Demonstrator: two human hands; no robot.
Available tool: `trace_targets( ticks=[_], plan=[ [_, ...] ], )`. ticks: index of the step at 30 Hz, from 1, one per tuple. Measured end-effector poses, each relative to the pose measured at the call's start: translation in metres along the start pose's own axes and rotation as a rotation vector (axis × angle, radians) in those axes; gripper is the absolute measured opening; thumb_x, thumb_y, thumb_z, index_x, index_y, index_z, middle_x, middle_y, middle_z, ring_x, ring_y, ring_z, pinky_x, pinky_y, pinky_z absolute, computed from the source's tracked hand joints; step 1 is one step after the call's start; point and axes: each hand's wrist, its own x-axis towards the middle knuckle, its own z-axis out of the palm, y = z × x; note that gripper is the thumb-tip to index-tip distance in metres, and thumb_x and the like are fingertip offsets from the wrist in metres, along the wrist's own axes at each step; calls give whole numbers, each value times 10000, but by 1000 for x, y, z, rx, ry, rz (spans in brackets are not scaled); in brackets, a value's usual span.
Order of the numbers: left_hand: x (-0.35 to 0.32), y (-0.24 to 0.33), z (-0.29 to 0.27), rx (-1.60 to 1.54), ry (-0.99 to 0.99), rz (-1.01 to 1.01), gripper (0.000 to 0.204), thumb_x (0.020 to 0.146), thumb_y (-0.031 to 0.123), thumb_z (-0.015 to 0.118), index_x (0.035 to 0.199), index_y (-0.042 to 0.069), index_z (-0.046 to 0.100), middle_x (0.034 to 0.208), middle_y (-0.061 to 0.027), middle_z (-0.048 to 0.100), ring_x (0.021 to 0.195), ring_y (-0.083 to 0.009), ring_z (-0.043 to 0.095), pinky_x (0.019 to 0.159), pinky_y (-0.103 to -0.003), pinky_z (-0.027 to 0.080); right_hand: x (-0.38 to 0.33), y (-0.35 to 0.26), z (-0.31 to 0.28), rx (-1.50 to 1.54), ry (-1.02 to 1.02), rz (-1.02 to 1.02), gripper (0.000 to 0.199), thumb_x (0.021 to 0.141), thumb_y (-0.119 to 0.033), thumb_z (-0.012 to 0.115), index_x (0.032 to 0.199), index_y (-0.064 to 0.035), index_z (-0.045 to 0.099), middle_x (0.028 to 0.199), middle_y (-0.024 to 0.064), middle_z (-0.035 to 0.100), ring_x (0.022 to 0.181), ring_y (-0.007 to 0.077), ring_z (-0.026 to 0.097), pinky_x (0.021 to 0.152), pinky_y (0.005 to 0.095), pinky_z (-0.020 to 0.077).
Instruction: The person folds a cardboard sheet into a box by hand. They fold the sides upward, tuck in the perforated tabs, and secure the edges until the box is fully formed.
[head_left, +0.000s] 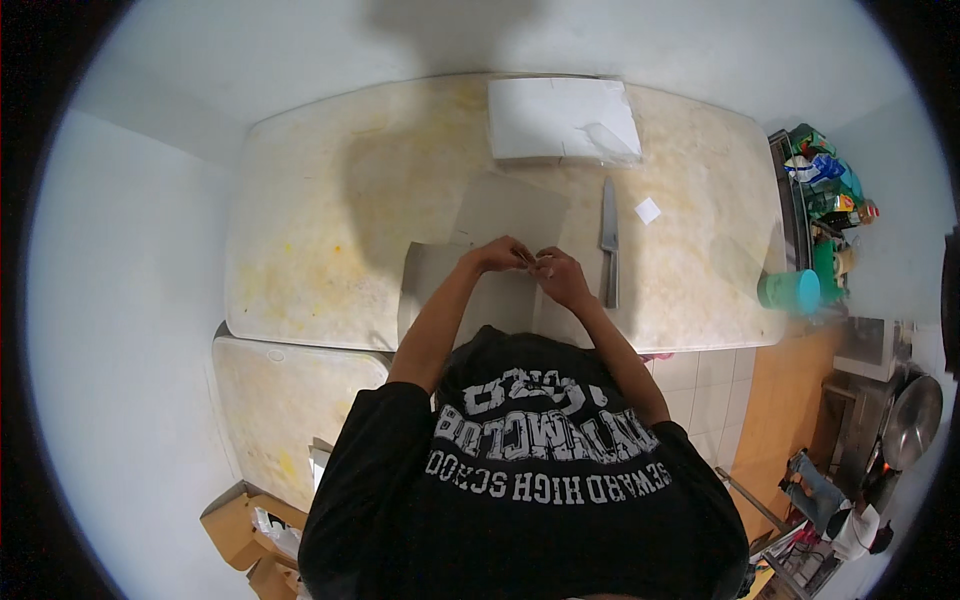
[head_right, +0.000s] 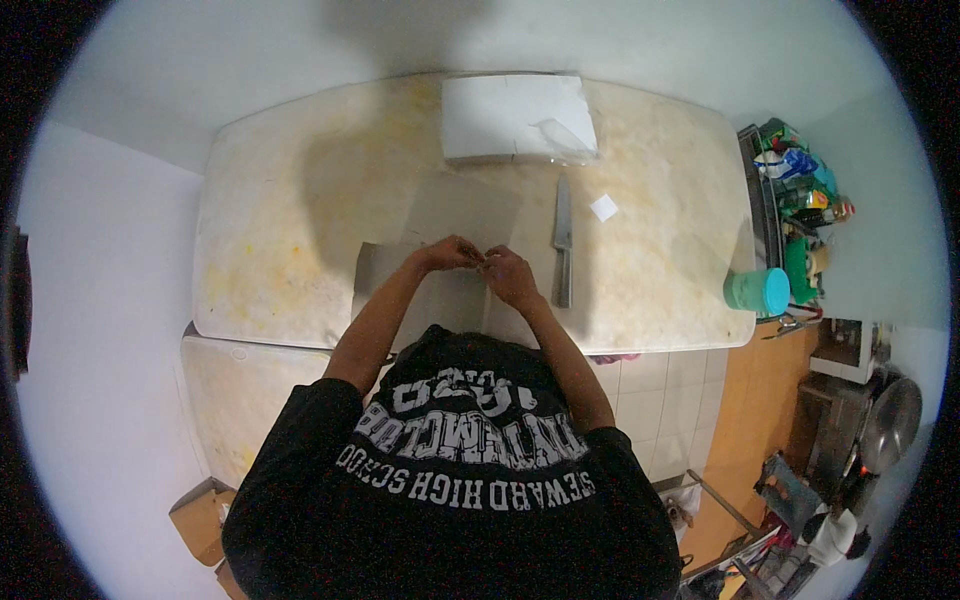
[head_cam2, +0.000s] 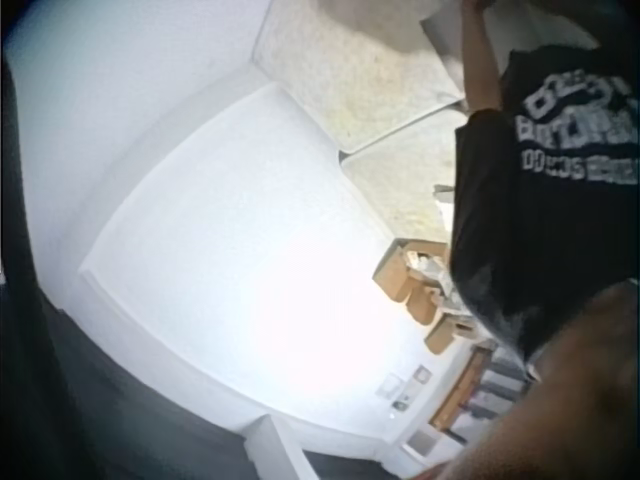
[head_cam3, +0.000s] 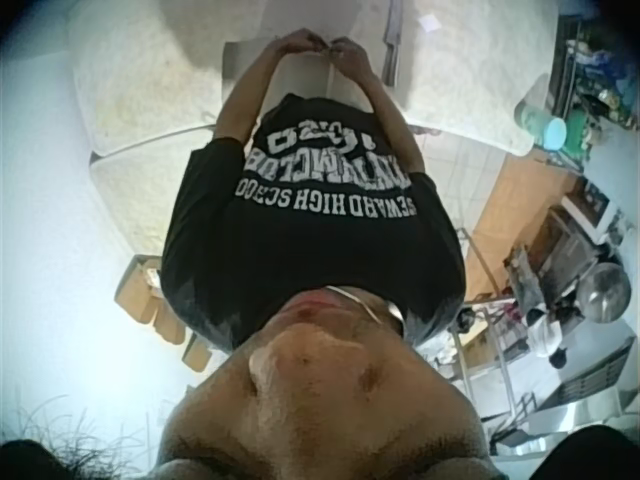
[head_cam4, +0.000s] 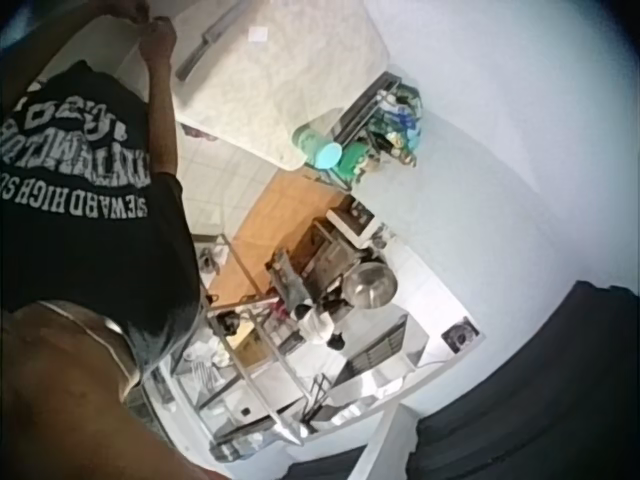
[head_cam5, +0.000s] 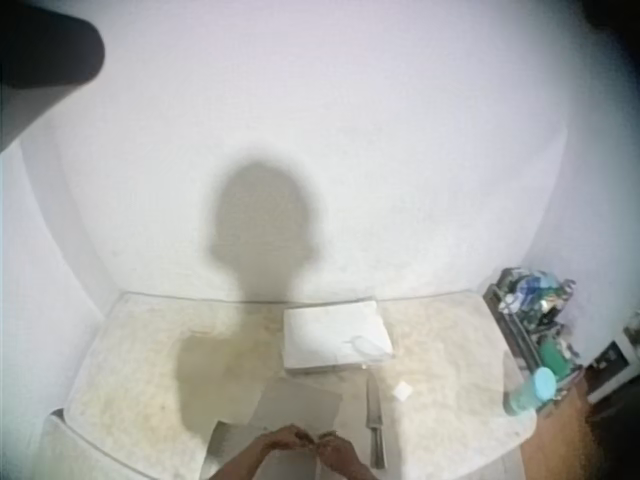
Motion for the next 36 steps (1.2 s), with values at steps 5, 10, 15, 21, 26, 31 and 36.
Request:
trace_targets(
  ticks=[5,10,15,21,26,31,36],
  plan=[
    [1,10,1,120,81,-60,355,757,162,724,1056,-28,695,993,-174,701,902,-234,660,800,-336,514,7,-2,-4,-109,-38,-181,87,760,-90,685,846,-87,703,992,78,649,856,276,649,745,386,534],
    [10,-4,-4,142,125,-93,364,750,175,728,1067,-2,697,1015,-179,699,931,-260,658,829,-352,505,12,-11,1,-251,-150,-150,80,793,-110,655,860,-71,678,966,72,634,842,273,644,740,397,533],
    [15,-8,-11,204,46,-76,366,742,169,730,1075,19,701,1052,-185,691,969,-265,649,868,-355,490,11,-8,0,-217,-130,-212,172,814,-127,643,977,-70,645,967,100,628,860,285,643,730,404,540],
    [6,-8,-12,30,-25,-110,335,774,153,706,1082,21,698,1054,-178,691,974,-253,646,865,-345,497,9,-3,6,-44,-61,-74,84,792,-80,669,871,-51,676,889,107,663,751,271,660,681,373,537],
    [-22,27,8,228,85,113,296,763,129,688,1044,37,701,1000,-157,705,941,-261,667,855,-354,508,8,7,-4,69,-62,40,131,793,-69,675,920,-37,683,847,135,678,722,262,668,674,356,534],
    [-31,23,16,421,267,137,257,751,162,688,989,66,706,970,-124,711,905,-281,676,840,-372,514,7,6,-11,76,-121,-50,202,760,-54,664,960,-34,685,884,143,691,763,276,687,695,368,547],
    [-35,25,22,496,300,197,212,804,199,653,961,64,698,934,-120,712,876,-287,679,819,-398,519,7,4,-12,20,-136,-46,203,728,-70,656,927,-38,678,832,148,690,757,296,686,699,377,548]
  ],
)
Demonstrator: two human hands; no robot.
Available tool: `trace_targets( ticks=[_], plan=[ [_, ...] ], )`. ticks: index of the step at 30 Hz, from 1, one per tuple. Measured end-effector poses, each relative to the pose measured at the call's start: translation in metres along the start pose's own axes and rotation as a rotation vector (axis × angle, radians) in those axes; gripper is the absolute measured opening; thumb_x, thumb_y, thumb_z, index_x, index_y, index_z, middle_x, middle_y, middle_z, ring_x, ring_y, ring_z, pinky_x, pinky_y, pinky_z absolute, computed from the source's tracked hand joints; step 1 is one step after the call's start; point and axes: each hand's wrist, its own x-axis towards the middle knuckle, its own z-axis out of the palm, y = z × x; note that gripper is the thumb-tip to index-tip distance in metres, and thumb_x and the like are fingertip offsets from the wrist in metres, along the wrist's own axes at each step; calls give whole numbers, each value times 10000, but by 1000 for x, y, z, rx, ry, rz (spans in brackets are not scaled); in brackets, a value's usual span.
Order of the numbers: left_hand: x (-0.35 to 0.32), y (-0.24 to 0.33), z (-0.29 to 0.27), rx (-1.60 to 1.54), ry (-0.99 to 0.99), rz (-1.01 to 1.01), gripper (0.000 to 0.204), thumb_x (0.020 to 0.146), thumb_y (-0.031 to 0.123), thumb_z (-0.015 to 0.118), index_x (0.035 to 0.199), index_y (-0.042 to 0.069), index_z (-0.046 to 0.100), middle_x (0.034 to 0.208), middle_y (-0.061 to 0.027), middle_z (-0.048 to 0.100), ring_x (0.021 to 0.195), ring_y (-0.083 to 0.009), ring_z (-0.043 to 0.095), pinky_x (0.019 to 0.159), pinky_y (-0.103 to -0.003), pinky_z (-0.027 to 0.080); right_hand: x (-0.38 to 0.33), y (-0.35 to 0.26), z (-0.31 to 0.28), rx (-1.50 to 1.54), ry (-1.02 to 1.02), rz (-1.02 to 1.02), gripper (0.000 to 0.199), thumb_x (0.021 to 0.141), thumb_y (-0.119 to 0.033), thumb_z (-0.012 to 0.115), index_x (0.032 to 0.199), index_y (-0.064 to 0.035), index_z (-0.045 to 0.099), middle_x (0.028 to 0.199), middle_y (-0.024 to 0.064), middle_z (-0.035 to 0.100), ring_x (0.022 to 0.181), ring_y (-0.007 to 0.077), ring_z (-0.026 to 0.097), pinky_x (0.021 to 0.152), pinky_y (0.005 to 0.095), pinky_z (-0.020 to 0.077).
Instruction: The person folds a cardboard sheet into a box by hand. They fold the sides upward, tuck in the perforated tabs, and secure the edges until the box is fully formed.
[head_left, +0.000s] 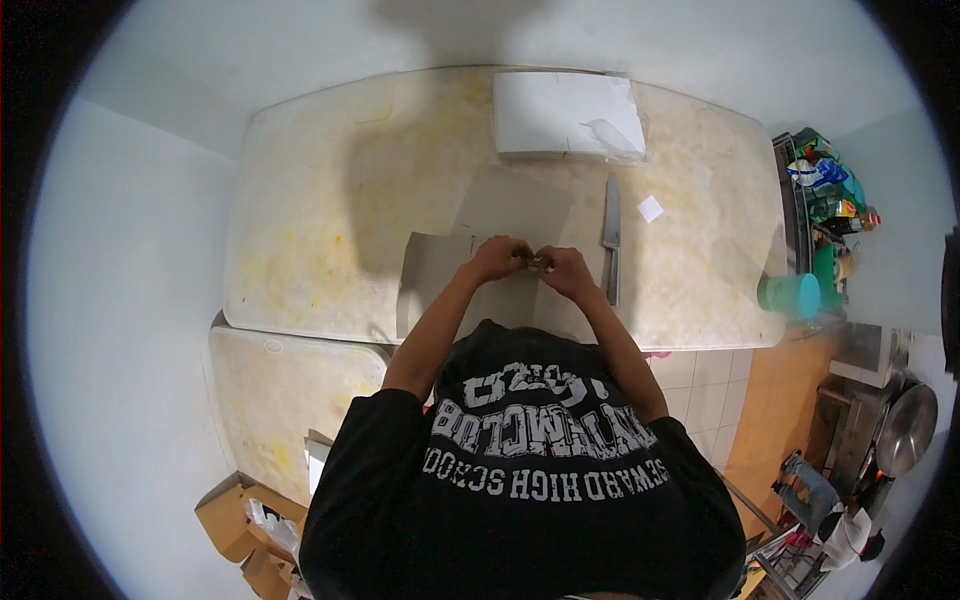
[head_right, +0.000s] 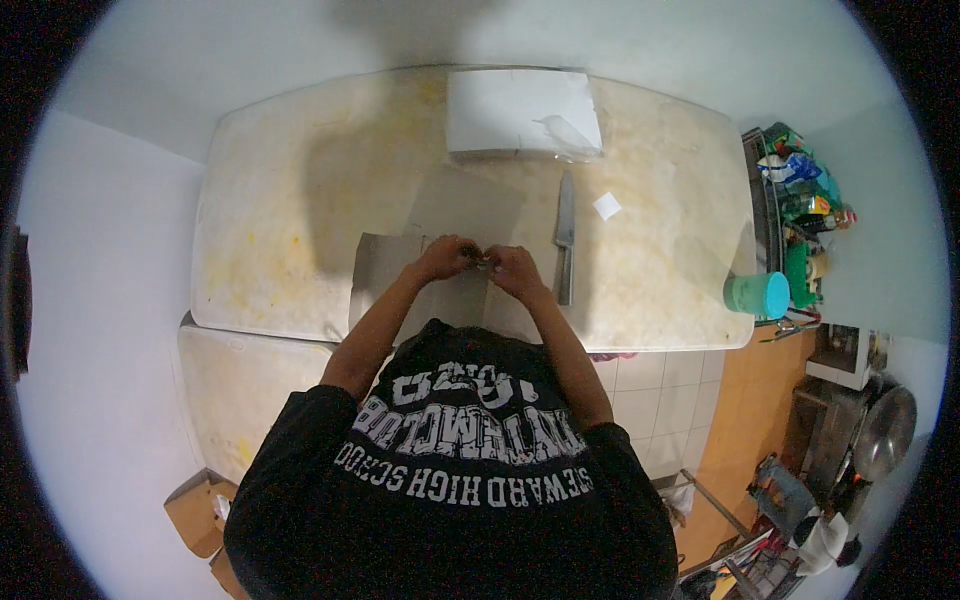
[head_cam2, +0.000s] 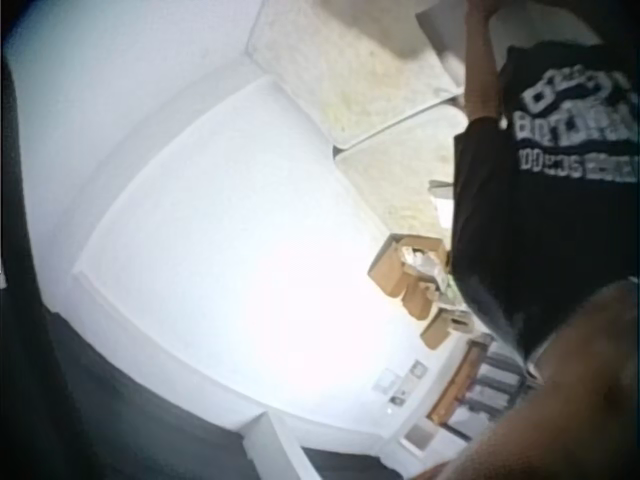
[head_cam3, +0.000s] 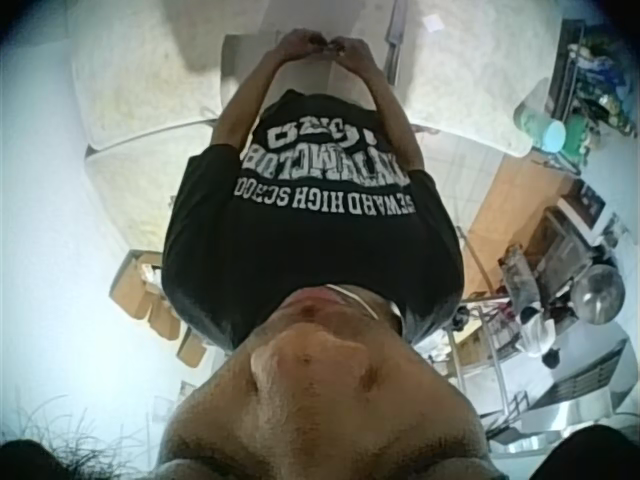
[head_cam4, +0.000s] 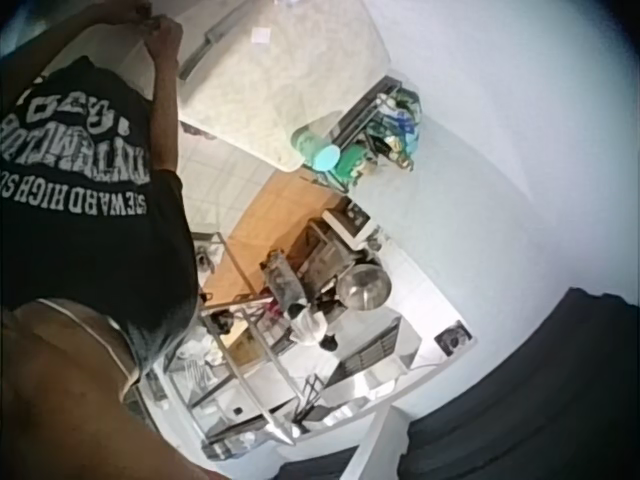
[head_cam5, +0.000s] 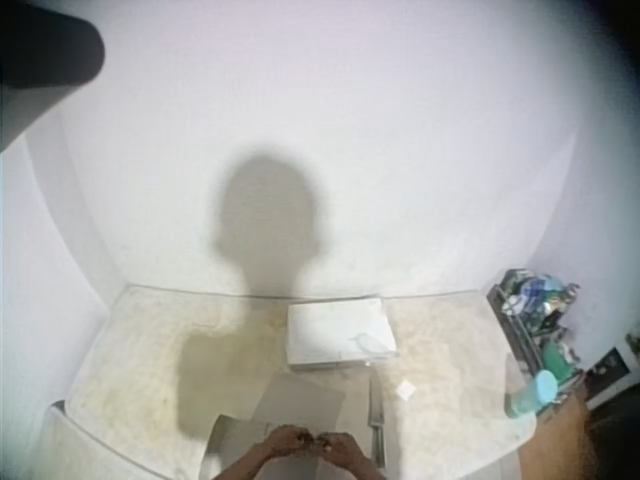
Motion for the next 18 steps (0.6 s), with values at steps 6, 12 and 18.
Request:
trace_targets(
  ticks=[6,12,18],
  plan=[
    [-2,5,1,133,31,20,207,795,228,660,959,106,696,921,-92,708,879,-282,668,812,-407,510,2,1,5,-103,-10,22,188,703,-107,652,883,-51,662,763,142,672,741,327,663,702,411,530],
    [-4,3,2,172,14,-7,221,809,265,654,977,130,701,952,-77,709,900,-278,662,831,-416,502,3,-4,2,-81,-46,70,194,686,-135,673,862,-52,671,756,146,673,747,331,663,706,425,527],
    [-7,19,-7,150,-62,-94,274,833,327,657,1039,152,705,1006,-62,709,971,-271,644,886,-414,480,2,-4,-2,19,-12,86,186,714,-91,662,890,-42,696,778,145,686,720,294,681,679,370,541]
  ],
)
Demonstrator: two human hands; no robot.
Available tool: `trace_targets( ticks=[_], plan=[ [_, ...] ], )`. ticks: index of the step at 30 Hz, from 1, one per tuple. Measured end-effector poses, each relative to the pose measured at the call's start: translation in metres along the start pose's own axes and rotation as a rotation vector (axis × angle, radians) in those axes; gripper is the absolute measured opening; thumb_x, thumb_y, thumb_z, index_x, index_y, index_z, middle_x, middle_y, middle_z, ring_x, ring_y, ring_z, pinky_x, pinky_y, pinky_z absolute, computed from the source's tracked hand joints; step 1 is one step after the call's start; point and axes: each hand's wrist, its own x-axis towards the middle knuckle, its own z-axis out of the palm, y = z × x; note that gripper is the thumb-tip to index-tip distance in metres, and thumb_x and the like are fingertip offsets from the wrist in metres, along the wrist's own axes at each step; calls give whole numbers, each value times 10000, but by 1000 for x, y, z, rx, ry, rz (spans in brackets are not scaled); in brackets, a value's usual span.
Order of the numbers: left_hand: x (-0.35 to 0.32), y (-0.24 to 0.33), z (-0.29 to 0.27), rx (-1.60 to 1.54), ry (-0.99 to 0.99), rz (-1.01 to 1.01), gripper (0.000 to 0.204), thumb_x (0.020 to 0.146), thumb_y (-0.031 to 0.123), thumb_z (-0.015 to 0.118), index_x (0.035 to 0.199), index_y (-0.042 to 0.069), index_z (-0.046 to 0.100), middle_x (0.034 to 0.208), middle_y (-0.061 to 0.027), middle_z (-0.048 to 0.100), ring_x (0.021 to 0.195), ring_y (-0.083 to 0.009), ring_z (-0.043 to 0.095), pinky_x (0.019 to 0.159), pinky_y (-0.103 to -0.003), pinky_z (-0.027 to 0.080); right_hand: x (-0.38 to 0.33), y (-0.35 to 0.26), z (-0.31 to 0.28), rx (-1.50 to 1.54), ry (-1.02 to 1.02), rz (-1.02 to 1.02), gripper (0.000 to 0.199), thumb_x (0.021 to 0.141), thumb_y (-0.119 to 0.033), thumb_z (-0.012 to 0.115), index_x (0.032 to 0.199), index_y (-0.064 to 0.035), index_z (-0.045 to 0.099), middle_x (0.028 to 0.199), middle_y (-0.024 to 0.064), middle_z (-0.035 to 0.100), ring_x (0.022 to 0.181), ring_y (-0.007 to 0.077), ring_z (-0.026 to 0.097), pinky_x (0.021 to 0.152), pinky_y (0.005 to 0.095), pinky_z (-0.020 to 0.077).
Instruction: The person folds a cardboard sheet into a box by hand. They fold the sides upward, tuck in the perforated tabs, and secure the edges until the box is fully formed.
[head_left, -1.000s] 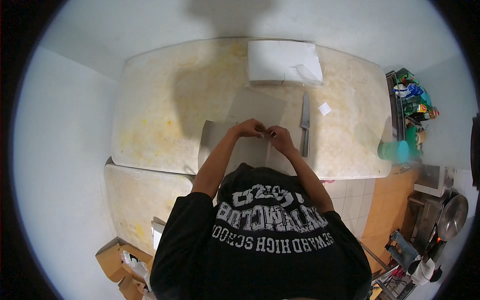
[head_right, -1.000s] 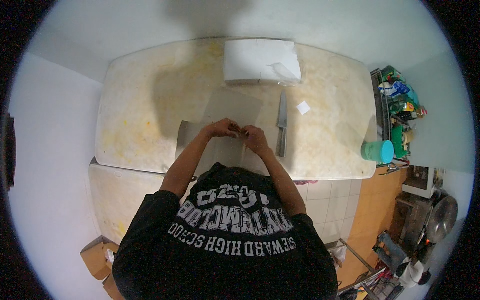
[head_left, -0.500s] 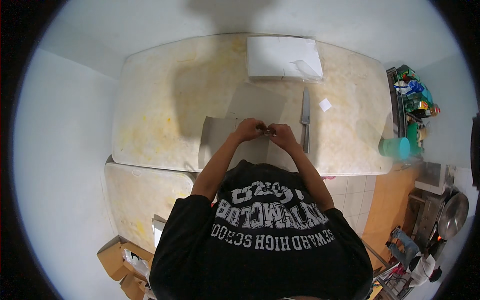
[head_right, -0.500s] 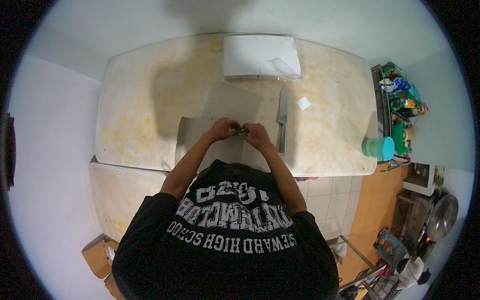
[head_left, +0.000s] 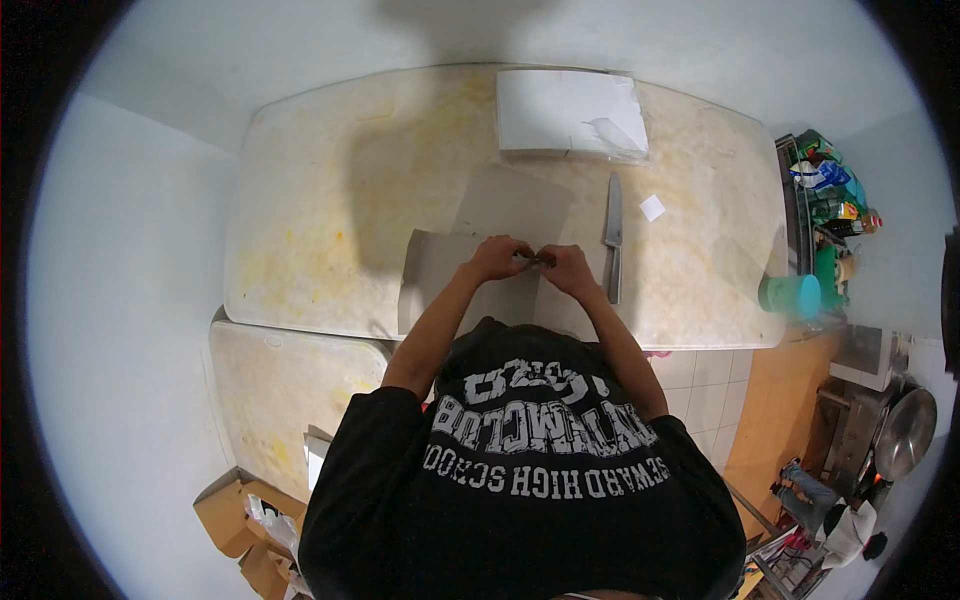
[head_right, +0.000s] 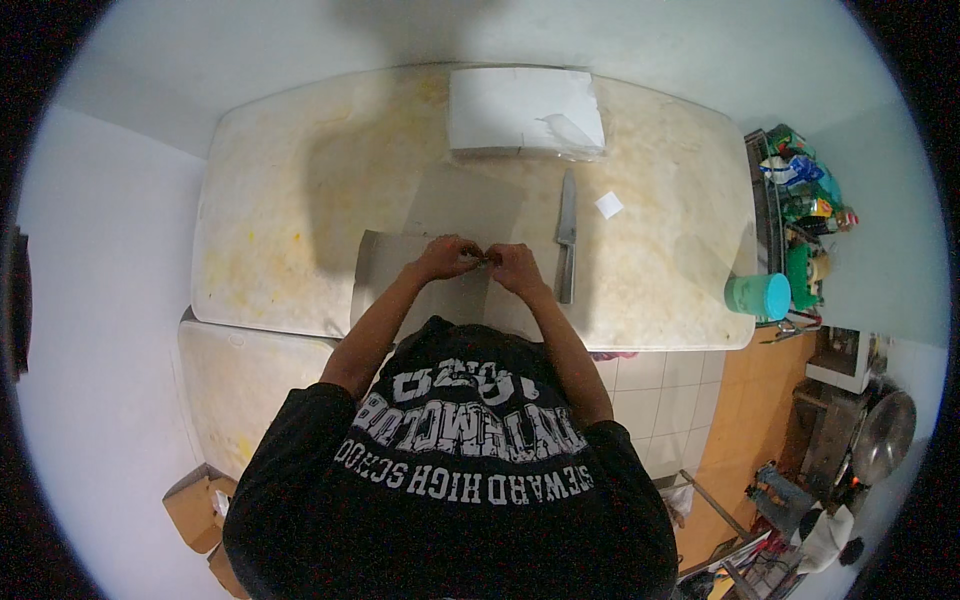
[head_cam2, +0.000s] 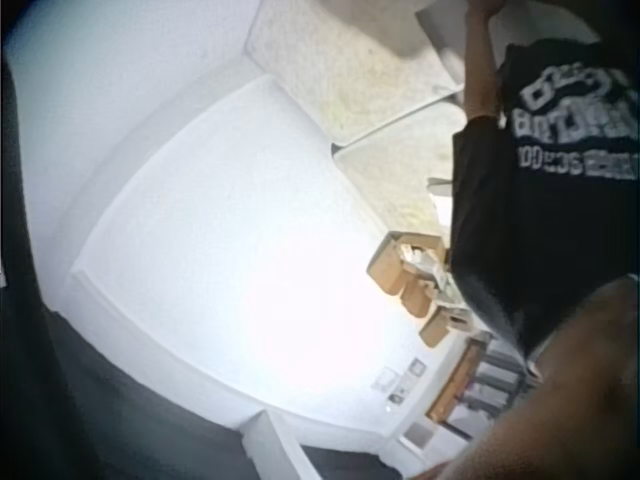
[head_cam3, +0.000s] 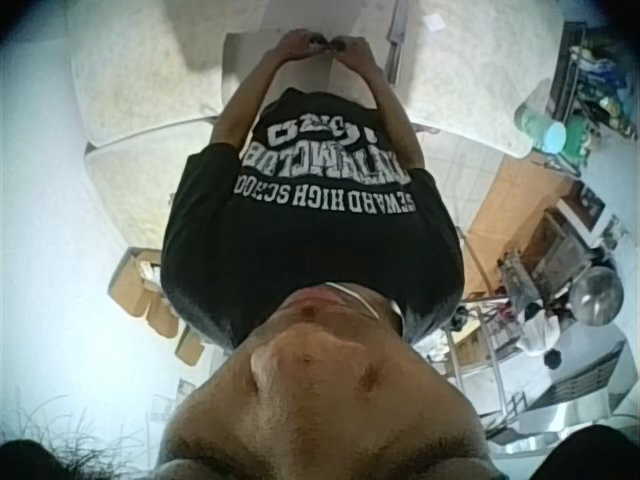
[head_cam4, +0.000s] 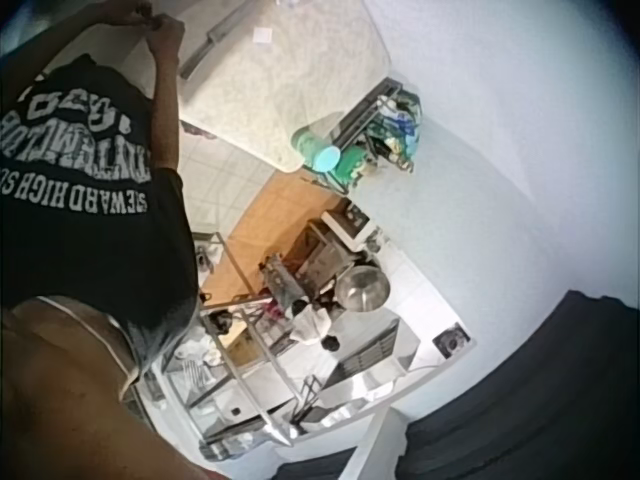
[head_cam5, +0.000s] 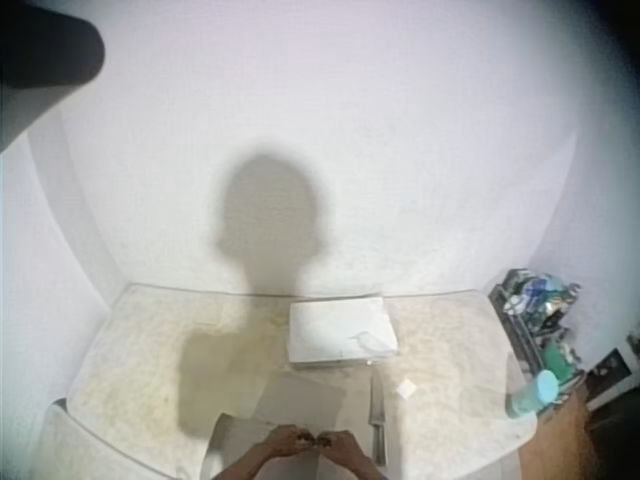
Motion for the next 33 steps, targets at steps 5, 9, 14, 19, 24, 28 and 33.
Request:
trace_targets(
  ticks=[5,9,14,19,24,28,33],
  plan=[
    [0,-8,4,32,10,23,234,852,302,648,1037,171,708,1008,-64,701,977,-271,635,888,-418,478,1,1,3,-34,-15,-31,174,730,-95,649,889,-46,697,782,145,688,723,300,681,685,377,540],
    [0,-6,3,48,20,47,180,876,247,620,1010,175,715,955,-71,696,955,-290,633,893,-430,469,2,1,5,-170,-22,-52,158,727,-118,637,860,-59,698,775,144,682,727,327,665,687,408,532],
    [7,-10,12,198,84,132,171,850,161,593,956,168,726,905,-92,694,905,-305,645,834,-433,495,8,6,10,-339,-89,-65,149,727,-139,629,846,-79,697,776,147,671,770,347,653,704,443,521],
    [3,-9,20,340,82,74,201,839,98,585,970,179,716,931,-99,684,932,-293,634,837,-426,497,12,-10,10,-487,-213,-42,123,746,-120,602,822,-56,675,804,165,671,805,354,663,737,458,538],
    [1,-6,24,207,203,103,164,815,121,586,904,174,713,894,-100,670,895,-306,639,837,-450,486,9,1,15,-452,-164,-39,120,780,-120,589,825,-52,676,817,158,676,816,349,665,755,454,538],
    [4,-8,18,248,63,22,162,820,155,596,926,172,718,915,-91,685,893,-303,646,821,-443,500,10,1,7,-312,-157,30,147,768,-134,637,884,-59,689,822,137,687,845,338,662,778,451,529],
    [9,-14,19,27,43,-7,218,856,269,632,1019,158,726,943,-89,714,885,-311,669,800,-420,524,8,-4,3,-189,-94,40,250,736,-139,681,980,-86,700,778,108,696,814,314,667,775,432,527]
  ],
)
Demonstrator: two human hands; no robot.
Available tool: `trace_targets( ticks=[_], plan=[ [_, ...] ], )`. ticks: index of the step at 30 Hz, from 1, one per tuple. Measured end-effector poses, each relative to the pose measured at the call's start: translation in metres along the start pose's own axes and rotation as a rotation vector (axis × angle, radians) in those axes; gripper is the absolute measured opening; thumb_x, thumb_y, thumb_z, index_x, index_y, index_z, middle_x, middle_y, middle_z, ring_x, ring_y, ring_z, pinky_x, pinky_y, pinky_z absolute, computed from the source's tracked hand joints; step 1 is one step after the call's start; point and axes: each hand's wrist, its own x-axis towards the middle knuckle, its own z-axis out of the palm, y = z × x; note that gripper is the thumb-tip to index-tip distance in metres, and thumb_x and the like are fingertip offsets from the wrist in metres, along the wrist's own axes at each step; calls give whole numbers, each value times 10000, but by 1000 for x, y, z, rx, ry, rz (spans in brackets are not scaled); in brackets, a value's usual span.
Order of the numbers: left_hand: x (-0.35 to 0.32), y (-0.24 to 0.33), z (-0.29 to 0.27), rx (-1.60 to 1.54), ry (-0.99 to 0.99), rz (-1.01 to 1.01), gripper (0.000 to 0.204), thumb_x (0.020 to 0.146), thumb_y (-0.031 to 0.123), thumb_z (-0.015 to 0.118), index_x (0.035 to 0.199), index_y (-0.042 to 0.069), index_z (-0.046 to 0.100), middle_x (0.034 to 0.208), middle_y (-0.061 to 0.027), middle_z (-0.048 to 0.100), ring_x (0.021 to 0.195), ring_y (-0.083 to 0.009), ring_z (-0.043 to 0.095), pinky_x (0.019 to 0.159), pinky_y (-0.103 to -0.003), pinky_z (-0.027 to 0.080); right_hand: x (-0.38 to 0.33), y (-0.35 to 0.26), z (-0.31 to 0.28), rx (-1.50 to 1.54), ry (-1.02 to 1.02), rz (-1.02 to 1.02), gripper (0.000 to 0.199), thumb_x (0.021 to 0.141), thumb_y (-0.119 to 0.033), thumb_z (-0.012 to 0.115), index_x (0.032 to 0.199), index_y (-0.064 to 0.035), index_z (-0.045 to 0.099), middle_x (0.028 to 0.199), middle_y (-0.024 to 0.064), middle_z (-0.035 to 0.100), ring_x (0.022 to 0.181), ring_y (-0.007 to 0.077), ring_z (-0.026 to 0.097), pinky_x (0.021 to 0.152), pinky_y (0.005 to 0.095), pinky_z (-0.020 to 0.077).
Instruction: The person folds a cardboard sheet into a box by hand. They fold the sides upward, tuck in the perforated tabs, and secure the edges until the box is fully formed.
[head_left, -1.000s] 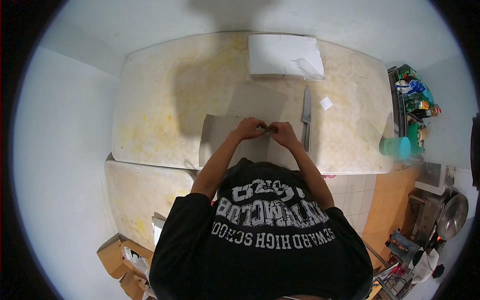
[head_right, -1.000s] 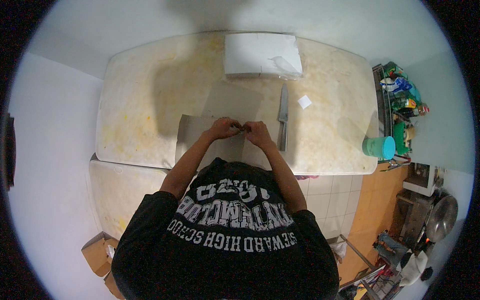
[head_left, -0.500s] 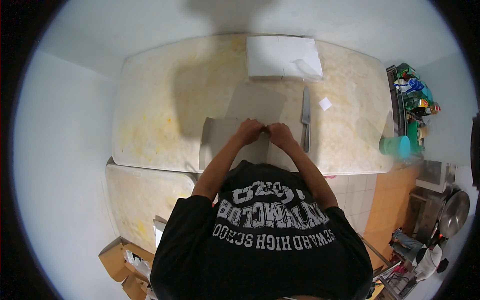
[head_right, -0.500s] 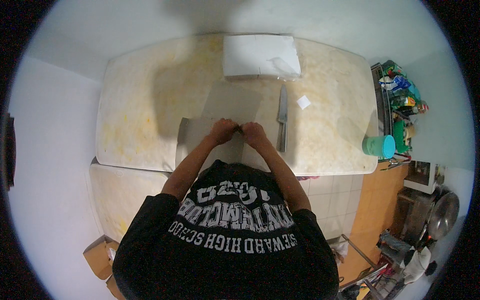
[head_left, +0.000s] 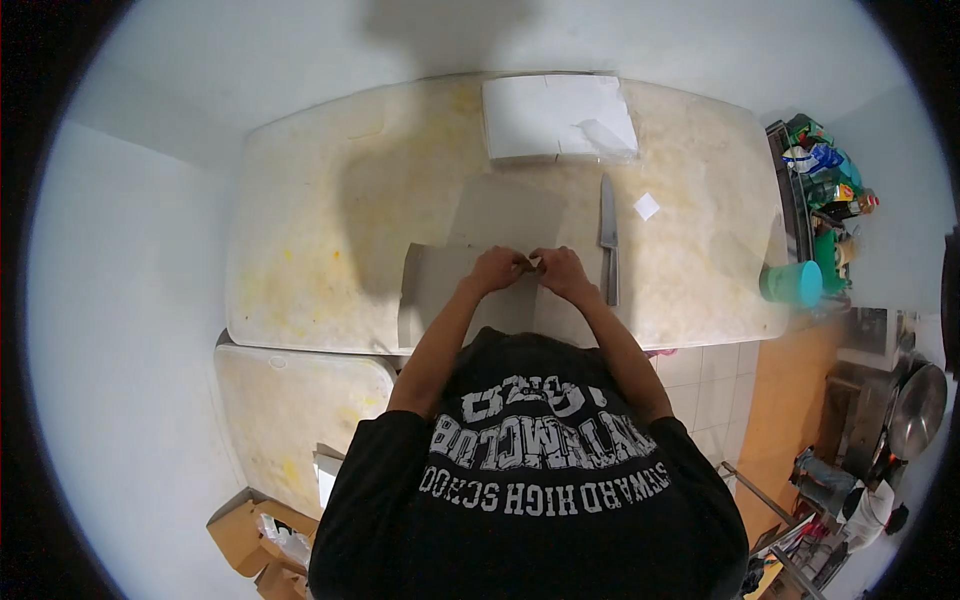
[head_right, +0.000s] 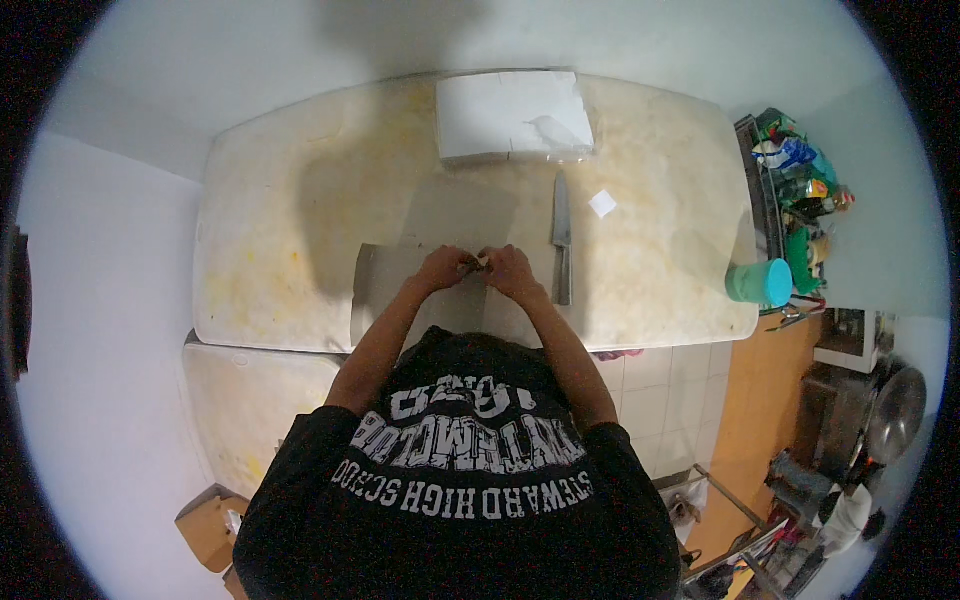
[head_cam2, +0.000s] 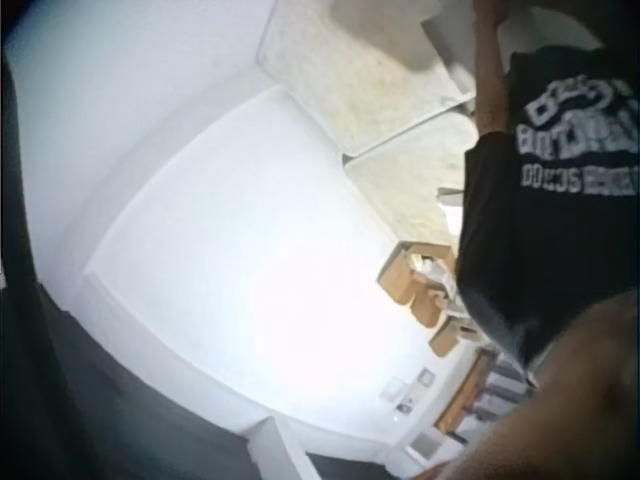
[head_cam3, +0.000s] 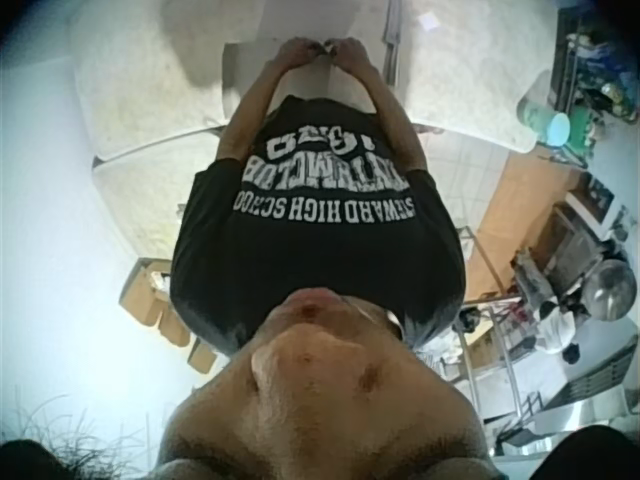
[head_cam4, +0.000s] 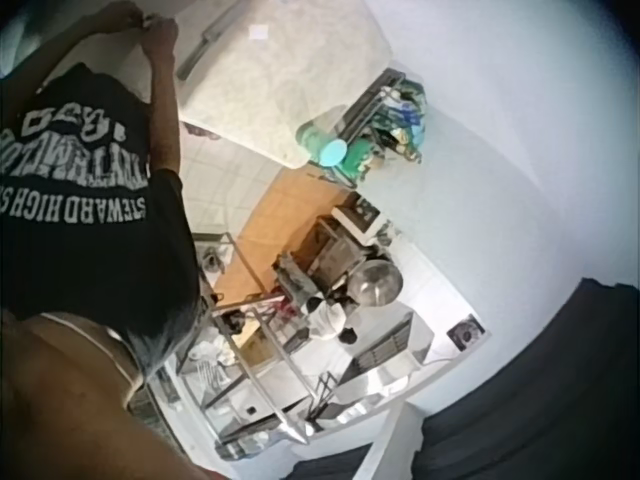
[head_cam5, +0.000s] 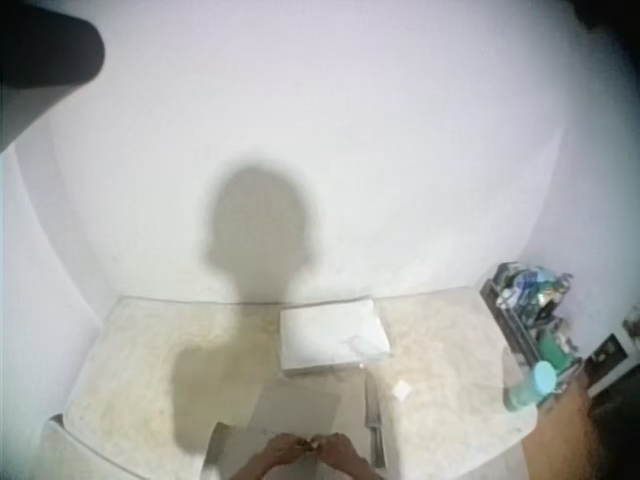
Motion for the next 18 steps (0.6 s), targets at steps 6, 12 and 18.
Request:
trace_targets(
  ticks=[6,12,18],
  plan=[
    [-5,23,-6,43,19,-165,227,828,306,663,1005,180,728,935,-50,718,892,-281,673,809,-415,523,-2,6,1,52,-14,42,260,731,-131,671,984,-84,703,776,102,703,787,293,672,773,406,524],
    [-7,17,7,93,117,-131,222,811,376,672,922,199,744,932,-49,712,911,-271,662,817,-422,503,0,8,-1,-30,-4,18,184,723,-125,647,879,-70,726,795,118,704,786,296,677,771,398,530],
    [-6,16,5,114,116,-105,210,811,361,672,911,190,740,879,-50,705,891,-268,653,818,-422,484,2,-5,-8,-156,-100,74,167,718,-141,638,841,-87,737,828,124,705,819,309,671,784,416,531]
  ],
)
